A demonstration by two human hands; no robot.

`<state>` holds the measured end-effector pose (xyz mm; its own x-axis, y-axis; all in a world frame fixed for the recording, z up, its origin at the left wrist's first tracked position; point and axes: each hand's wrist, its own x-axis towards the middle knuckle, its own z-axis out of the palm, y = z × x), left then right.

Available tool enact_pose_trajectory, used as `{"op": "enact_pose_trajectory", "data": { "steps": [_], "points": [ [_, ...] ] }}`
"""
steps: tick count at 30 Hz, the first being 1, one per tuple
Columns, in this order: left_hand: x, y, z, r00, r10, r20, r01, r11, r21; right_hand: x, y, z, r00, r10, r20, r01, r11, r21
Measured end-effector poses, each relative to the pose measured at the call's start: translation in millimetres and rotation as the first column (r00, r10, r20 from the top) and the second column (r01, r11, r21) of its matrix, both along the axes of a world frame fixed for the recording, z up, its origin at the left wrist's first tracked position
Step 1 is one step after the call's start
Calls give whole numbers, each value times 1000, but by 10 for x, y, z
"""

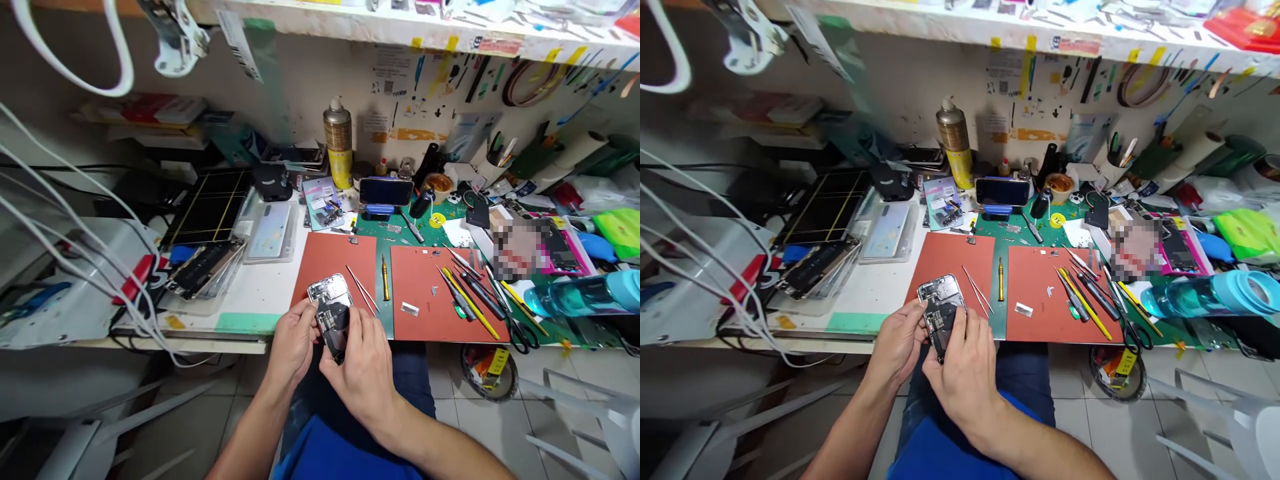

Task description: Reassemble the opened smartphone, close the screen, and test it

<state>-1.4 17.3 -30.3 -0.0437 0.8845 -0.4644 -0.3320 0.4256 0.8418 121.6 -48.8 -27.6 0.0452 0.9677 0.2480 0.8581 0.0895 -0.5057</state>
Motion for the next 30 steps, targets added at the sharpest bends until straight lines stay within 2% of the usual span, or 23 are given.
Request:
{"op": "enact_pose_trajectory", "data": {
  "steps": [3,5,7,9,12,15,17,18,20,22,24,27,30],
  "points": [
    [-163,56,12,995,-74,-71,74,997,-4,-33,122,-61,999,-6,36,6,1000,15],
    [-320,72,-8,968,-64,-242,71,997,20,-77,179,-116,998,-14,68,13,1000,10],
    [-479,78,-44,893,-26,-450,65,995,71,-139,203,-169,995,-19,100,20,1000,-1],
    [-603,88,-82,799,-9,-601,107,986,126,-206,191,-208,991,-27,131,28,1000,-5],
    [-698,132,-125,704,-29,-710,198,967,157,-247,153,-204,985,-26,170,24,1000,12],
    [-714,186,-164,655,-53,-754,247,958,147,-103,258,-79,985,28,172,-34,999,33],
    [-714,207,-199,640,-25,-768,247,953,174,111,516,55,993,58,105,-61,998,21],
    [-717,210,-217,638,-5,-770,243,950,195,238,708,120,998,63,24,-62,998,-30],
    [-727,205,-253,641,32,-767,232,944,233,487,1181,215,990,-47,-131,28,989,-142],
    [-742,197,-277,648,51,-760,239,934,267,675,1679,242,939,-214,-270,121,938,-325],
    [-758,198,-282,651,49,-758,274,916,294,769,2088,210,922,-243,-300,111,911,-396],
    [-783,224,-256,634,-23,-773,362,892,271,760,2430,123,905,-280,-321,111,883,-456],
    [-836,270,-212,597,-140,-790,467,861,201,679,2530,64,874,-327,-359,110,853,-510]
  ]
}}
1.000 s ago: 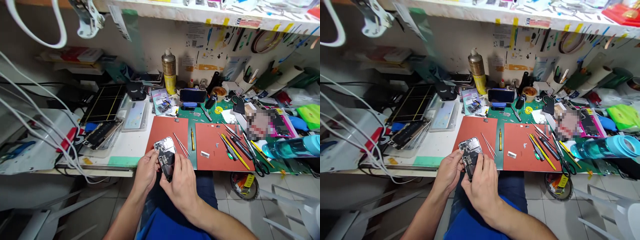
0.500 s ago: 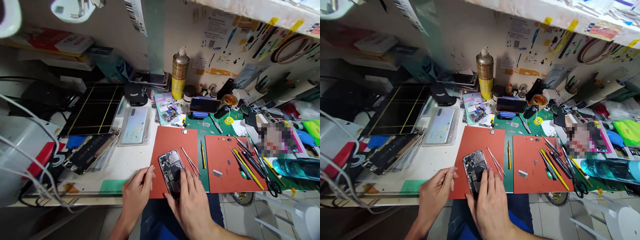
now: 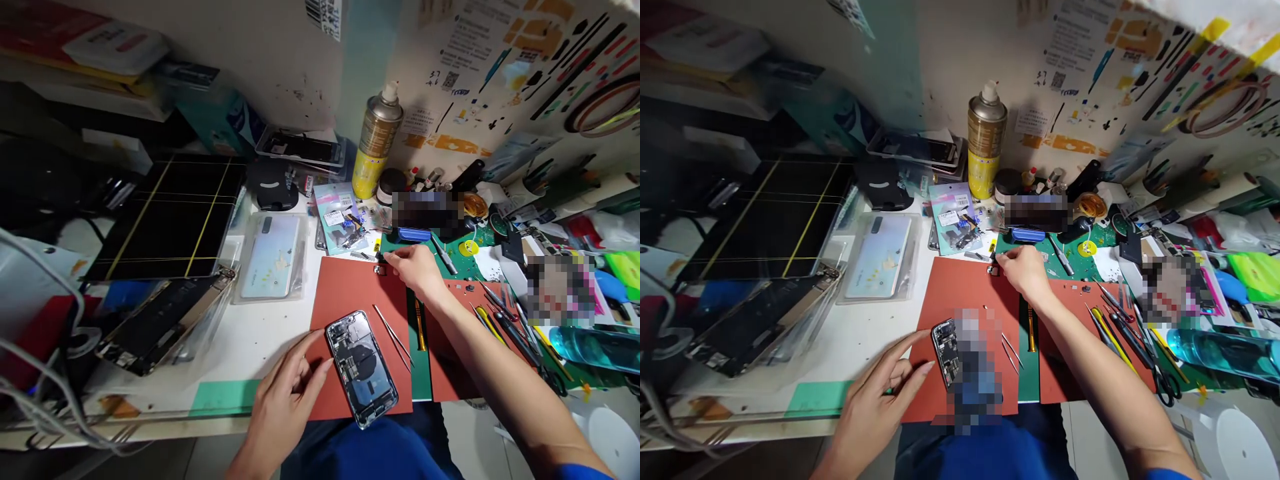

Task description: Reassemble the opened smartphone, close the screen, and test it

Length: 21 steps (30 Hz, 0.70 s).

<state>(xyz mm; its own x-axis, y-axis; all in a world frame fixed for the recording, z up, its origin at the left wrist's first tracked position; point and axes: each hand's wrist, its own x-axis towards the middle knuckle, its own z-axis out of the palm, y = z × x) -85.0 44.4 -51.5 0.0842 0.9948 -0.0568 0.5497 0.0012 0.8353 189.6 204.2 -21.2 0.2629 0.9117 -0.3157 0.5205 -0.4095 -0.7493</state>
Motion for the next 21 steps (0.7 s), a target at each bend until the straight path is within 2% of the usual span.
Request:
{"op": "enact_pose_trajectory", "data": {
  "steps": [2,4,6,8,10,11,12,14,16,21],
  "points": [
    [-63,41,30,995,-83,-53,86,995,43,-46,22,-16,998,-30,-63,28,999,-26],
    [-143,91,68,973,-162,-164,190,965,178,-73,35,-12,988,-69,-141,64,997,-39],
    [-216,147,135,913,-254,-320,358,875,326,-84,24,23,969,-108,-224,100,994,-47],
    [-252,201,243,791,-358,-496,570,725,387,-82,-47,97,942,-138,-306,129,990,-50],
    [-228,243,381,624,-428,-653,751,560,350,-77,-202,203,914,-155,-375,148,988,-48],
    [-191,259,451,548,-440,-711,809,495,317,-73,-311,263,898,-162,-410,157,987,-46],
    [-139,271,513,481,-444,-756,852,440,284,-71,-439,322,878,-173,-447,170,984,-48],
    [-5,286,599,397,-448,-801,902,354,248,-66,-736,428,812,-220,-540,215,974,-74],
    [147,288,623,343,-439,-831,927,302,223,-60,-1054,502,731,-294,-616,265,954,-141],
    [455,284,550,219,-421,-880,962,241,125,-29,-1693,542,595,-451,-665,333,892,-307]
  ]
}}
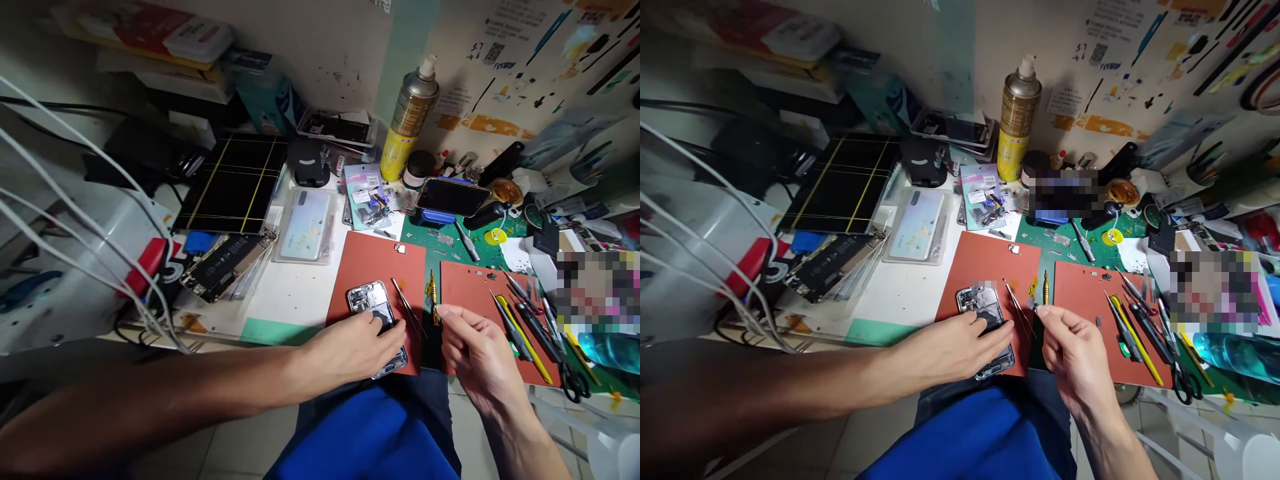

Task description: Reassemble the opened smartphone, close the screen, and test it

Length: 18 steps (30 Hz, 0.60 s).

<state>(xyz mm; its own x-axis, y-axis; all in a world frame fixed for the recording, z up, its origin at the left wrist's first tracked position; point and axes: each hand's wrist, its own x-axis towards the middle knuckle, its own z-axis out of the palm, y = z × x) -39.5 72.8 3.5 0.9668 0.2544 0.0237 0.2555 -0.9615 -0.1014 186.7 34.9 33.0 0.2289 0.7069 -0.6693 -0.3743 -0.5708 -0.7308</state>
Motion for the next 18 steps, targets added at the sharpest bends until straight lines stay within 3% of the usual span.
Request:
{"op": "enact_pose_trajectory", "data": {
  "steps": [4,9,15,18],
  "points": [
    [119,22,5,992,-69,-104,75,996,55,15,-225,23,997,-46,-60,43,998,-51],
    [202,43,97,980,-120,-157,133,989,70,-47,-301,51,996,-48,-69,44,997,-59],
    [336,-127,101,998,30,-47,-26,997,79,-171,-301,-43,999,9,31,-9,1000,8],
    [264,-303,82,991,132,5,-132,991,14,-248,-288,-81,997,55,49,-55,998,10]
  ]
}}
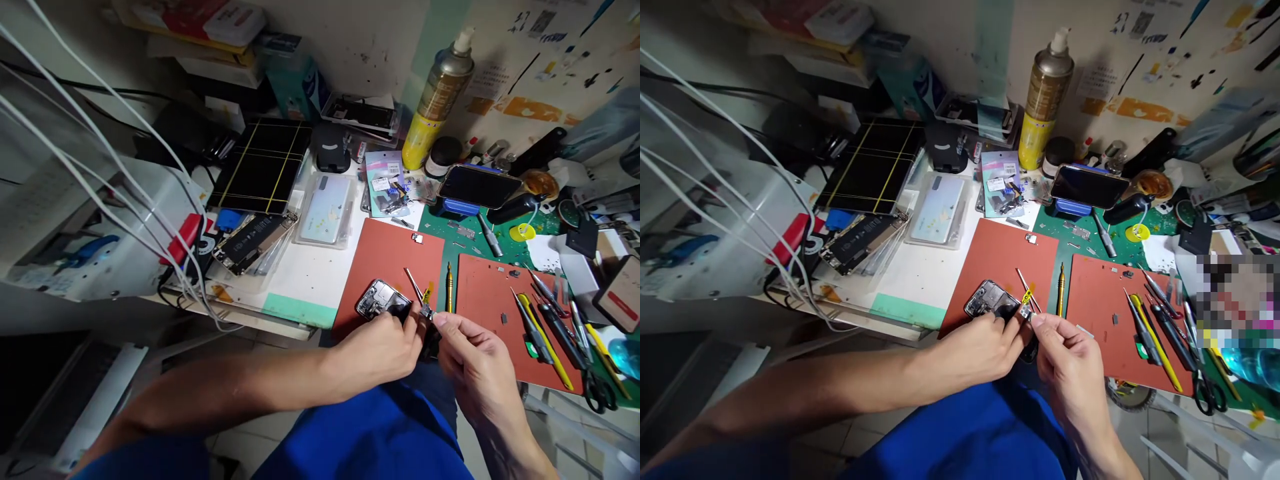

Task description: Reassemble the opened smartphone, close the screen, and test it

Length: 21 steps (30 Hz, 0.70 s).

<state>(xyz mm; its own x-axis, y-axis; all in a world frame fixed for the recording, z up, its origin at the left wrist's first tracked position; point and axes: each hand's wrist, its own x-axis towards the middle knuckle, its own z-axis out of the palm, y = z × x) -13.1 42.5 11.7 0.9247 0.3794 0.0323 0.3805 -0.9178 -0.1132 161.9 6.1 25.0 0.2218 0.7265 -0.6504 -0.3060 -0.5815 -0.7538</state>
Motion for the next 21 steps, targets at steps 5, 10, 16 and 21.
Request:
{"op": "enact_pose_trajectory", "data": {
  "steps": [5,10,16,21],
  "points": [
    [-490,-262,-95,949,86,304,-32,984,-178,-255,-2,-112,994,102,-40,-105,992,-71],
    [-911,-306,-368,694,480,536,-291,868,-402,-566,-1,-289,977,214,15,-212,973,-92],
    [-899,-217,-583,554,588,590,-312,803,-508,-719,19,-360,969,234,79,-224,968,-116],
    [-870,-133,-640,570,574,587,-271,807,-525,-742,42,-383,966,232,111,-214,965,-151]
  ]
}}
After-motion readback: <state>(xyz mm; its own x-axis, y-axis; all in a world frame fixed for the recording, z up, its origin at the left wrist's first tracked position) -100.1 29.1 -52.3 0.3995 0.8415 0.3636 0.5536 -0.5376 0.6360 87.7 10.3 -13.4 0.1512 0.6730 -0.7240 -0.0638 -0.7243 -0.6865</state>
